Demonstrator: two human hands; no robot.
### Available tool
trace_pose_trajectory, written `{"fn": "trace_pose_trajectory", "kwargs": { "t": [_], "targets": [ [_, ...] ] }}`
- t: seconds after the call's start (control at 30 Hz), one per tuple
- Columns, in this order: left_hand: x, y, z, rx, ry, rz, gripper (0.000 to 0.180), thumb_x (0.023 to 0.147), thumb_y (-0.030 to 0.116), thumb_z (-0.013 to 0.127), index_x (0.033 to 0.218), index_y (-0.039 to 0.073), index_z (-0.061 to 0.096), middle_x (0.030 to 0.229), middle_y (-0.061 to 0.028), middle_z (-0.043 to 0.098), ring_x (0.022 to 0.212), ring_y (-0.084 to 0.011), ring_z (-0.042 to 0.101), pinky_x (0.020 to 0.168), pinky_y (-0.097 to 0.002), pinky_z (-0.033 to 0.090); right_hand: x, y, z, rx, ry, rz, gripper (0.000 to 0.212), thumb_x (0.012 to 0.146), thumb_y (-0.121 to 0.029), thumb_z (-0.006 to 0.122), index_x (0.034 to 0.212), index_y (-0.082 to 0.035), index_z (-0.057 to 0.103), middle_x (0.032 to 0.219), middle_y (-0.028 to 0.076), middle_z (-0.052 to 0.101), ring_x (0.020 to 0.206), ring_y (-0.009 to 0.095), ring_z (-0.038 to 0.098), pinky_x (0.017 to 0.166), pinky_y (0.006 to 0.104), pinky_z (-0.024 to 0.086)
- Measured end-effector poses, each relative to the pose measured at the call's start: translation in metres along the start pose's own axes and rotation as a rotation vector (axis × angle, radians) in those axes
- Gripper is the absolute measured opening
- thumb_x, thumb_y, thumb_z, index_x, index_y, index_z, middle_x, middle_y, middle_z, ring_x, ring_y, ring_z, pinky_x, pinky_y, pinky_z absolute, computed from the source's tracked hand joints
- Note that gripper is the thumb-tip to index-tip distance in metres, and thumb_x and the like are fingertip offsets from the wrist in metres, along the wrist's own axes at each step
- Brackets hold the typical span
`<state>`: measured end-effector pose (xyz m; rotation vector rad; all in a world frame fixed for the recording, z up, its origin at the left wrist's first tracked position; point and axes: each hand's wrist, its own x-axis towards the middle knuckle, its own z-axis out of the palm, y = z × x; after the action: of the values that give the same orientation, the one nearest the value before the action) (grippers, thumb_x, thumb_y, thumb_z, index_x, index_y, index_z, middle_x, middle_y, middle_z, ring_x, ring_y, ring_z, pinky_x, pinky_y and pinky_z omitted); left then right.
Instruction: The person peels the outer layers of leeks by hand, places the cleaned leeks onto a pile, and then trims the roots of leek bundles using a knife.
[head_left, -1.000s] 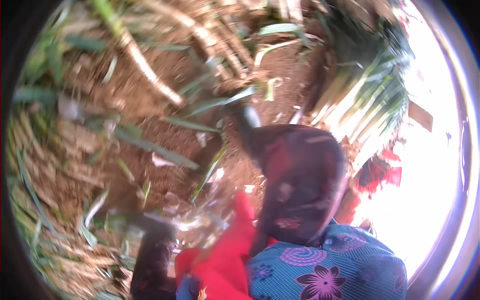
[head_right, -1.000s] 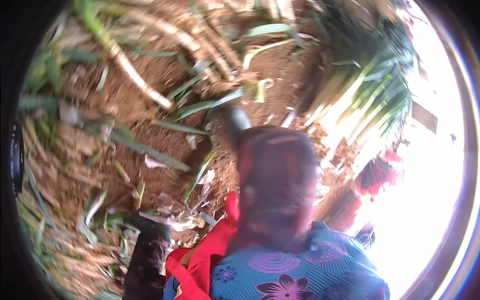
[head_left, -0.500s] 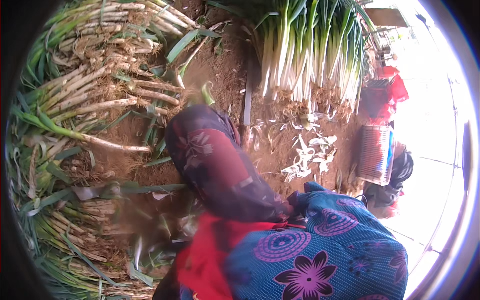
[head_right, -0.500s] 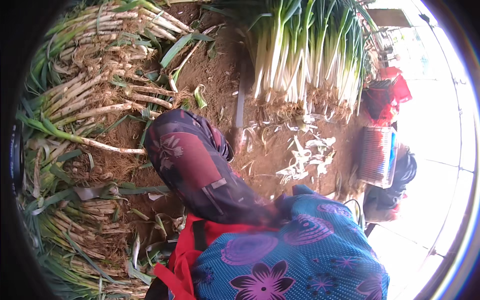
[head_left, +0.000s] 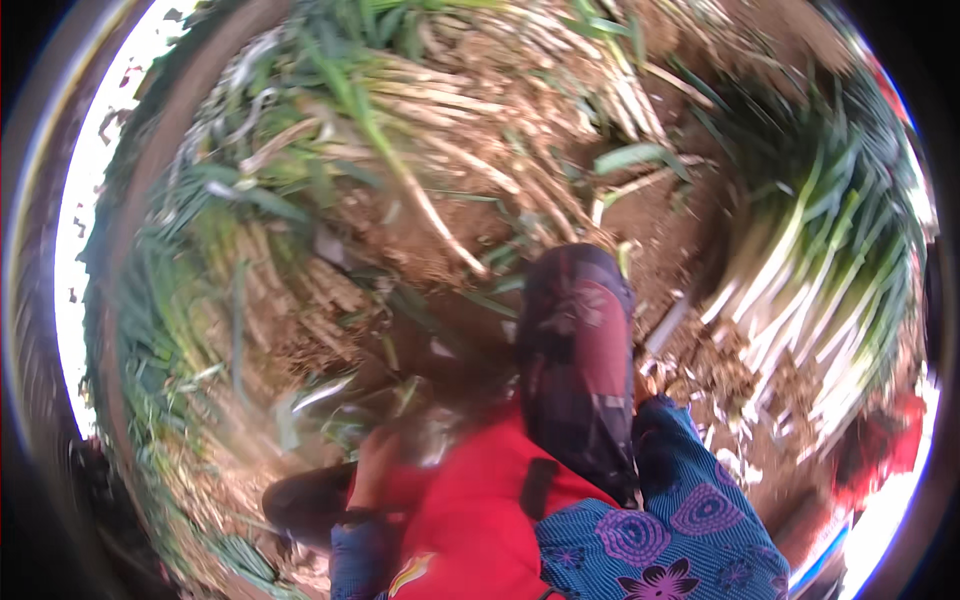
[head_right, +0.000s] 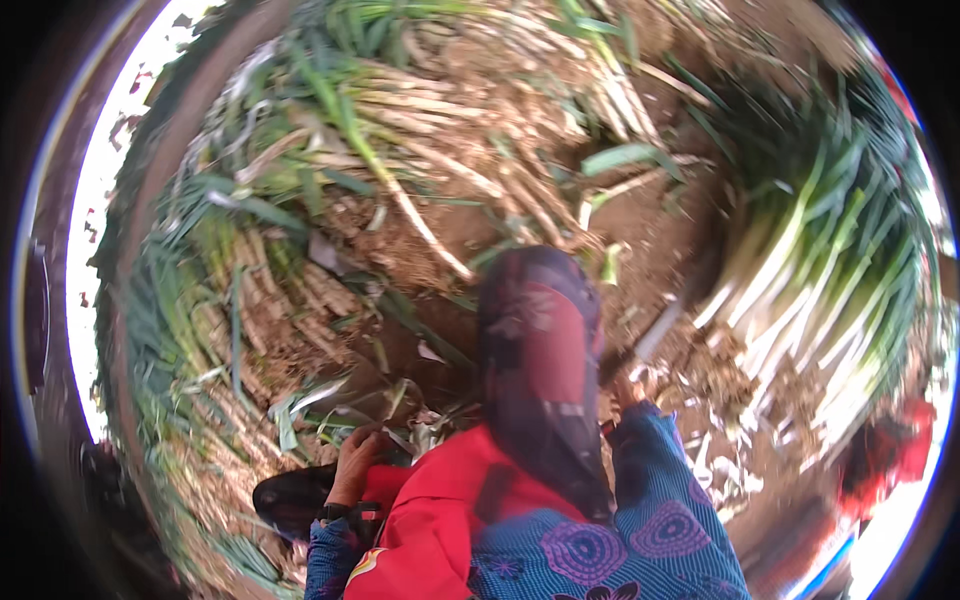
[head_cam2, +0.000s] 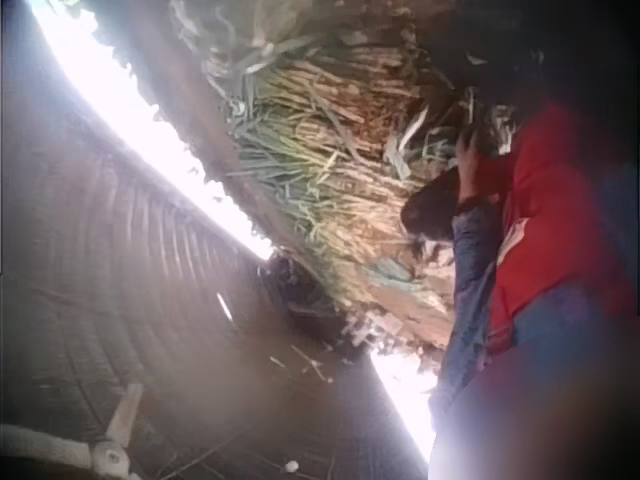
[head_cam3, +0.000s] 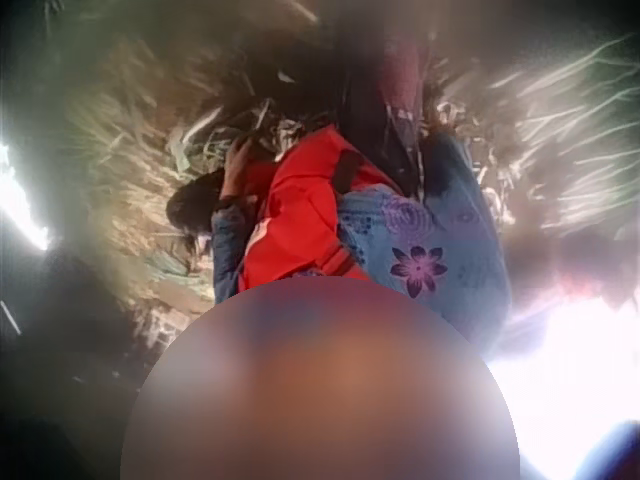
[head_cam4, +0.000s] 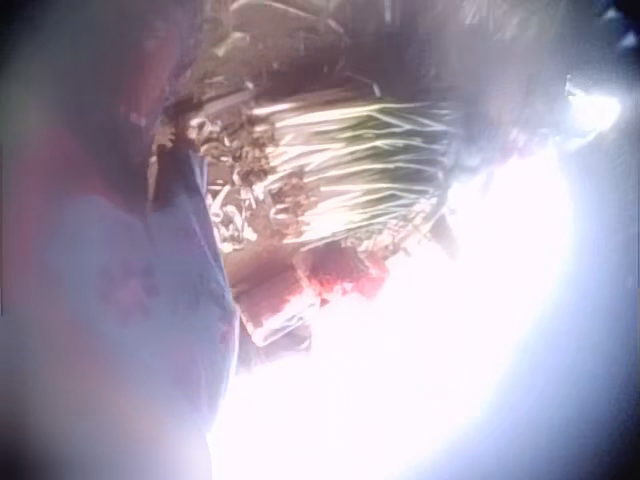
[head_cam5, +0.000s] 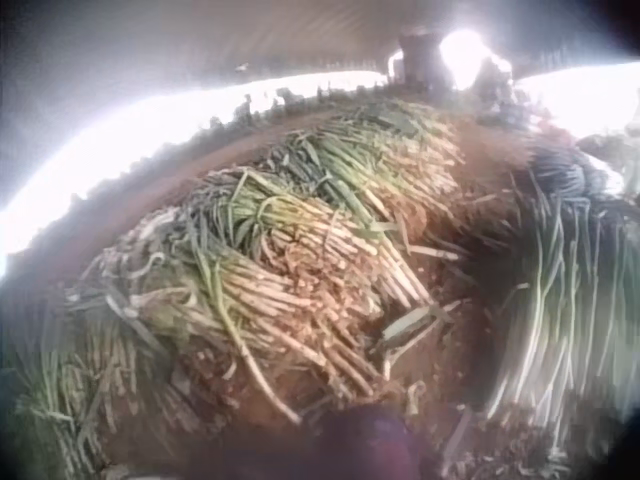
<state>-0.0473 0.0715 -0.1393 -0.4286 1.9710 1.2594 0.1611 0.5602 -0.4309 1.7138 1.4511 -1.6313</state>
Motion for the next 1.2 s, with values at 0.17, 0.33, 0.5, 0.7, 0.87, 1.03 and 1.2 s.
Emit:
{"fn": "trace_pose_trajectory", "kwargs": {
  "t": [0.17,0.33,0.5,0.7,0.87,1.03,1.2],
  "targets": [
    [-0.045,-0.005,-0.013,0.313,0.106,0.303,0.041,0.089,0.029,0.058,0.12,0.002,0.056,0.104,-0.0084,0.063,0.093,-0.0162,0.062,0.077,-0.03,0.052,0.014,-0.025,0.047,-0.13,0.009,-0.048,0.047,0.075,-0.043,0.066,0.101,-0.006,0.055,0.099,0.018,0.054,0.089,0.029,0.053,0.073,0.0361,0.043],
    [-0.052,0.034,0.03,0.688,-0.091,0.529,0.034,0.091,0.02,0.057,0.118,-0.001,0.056,0.101,-0.0093,0.063,0.092,-0.0171,0.062,0.075,-0.0293,0.053,0.018,-0.033,0.039,-0.156,0.077,-0.115,0.059,0.069,-0.045,0.069,0.108,-0.004,0.051,0.107,0.025,0.05,0.097,0.035,0.05,0.081,0.0386,0.042],
    [-0.074,0.065,0.047,0.026,0.078,0.31,0.015,0.078,0.004,0.059,0.092,0.001,0.064,0.089,-0.0153,0.06,0.08,-0.029,0.058,0.07,-0.0335,0.048,0.001,-0.034,0.054,-0.131,0.14,-0.184,0.073,0.062,-0.047,0.073,0.114,-0.003,0.047,0.114,0.031,0.046,0.106,0.041,0.047,0.088,0.0412,0.041],
    [-0.088,0.073,0.042,-0.04,0.003,0.031,0.036,0.09,0.026,0.059,0.119,0.005,0.055,0.103,-0.0063,0.063,0.091,-0.016,0.062,0.077,-0.0286,0.052,-0.007,-0.006,0.069,-0.019,0.327,-0.244,0.09,0.055,-0.049,0.077,0.122,-0.002,0.041,0.124,0.039,0.04,0.116,0.048,0.043,0.098,0.0442,0.039],
    [-0.094,0.091,0.061,-0.141,0.032,-0.008,0.038,0.09,0.025,0.06,0.121,0.004,0.053,0.104,-0.009,0.063,0.09,-0.0185,0.063,0.075,-0.0294,0.052,0.07,0.025,0.052,-0.091,0.463,-0.024,0.084,0.063,-0.06,0.063,0.132,-0.019,0.038,0.135,0.013,0.039,0.128,0.034,0.031,0.108,0.0423,0.023],
    [-0.09,0.033,0.018,0.242,0.033,0.326,0.039,0.091,0.023,0.059,0.123,0.001,0.05,0.106,-0.011,0.061,0.09,-0.0203,0.063,0.075,-0.029,0.052,0.06,0.018,0.098,-0.185,0.174,0.005,0.073,0.08,-0.067,0.048,0.139,-0.025,0.034,0.144,0.001,0.029,0.133,0.023,0.019,0.11,0.0357,0.011],
    [-0.087,0.049,0.03,0.21,-0.003,0.234,0.036,0.092,0.02,0.055,0.122,0.001,0.051,0.106,-0.0107,0.062,0.093,-0.019,0.062,0.076,-0.0287,0.052,0.042,-0.009,0.068,-0.173,0.155,-0.043,0.067,0.08,-0.063,0.049,0.133,-0.023,0.037,0.136,0.002,0.032,0.125,0.022,0.023,0.103,0.0355,0.015]
  ]
}}
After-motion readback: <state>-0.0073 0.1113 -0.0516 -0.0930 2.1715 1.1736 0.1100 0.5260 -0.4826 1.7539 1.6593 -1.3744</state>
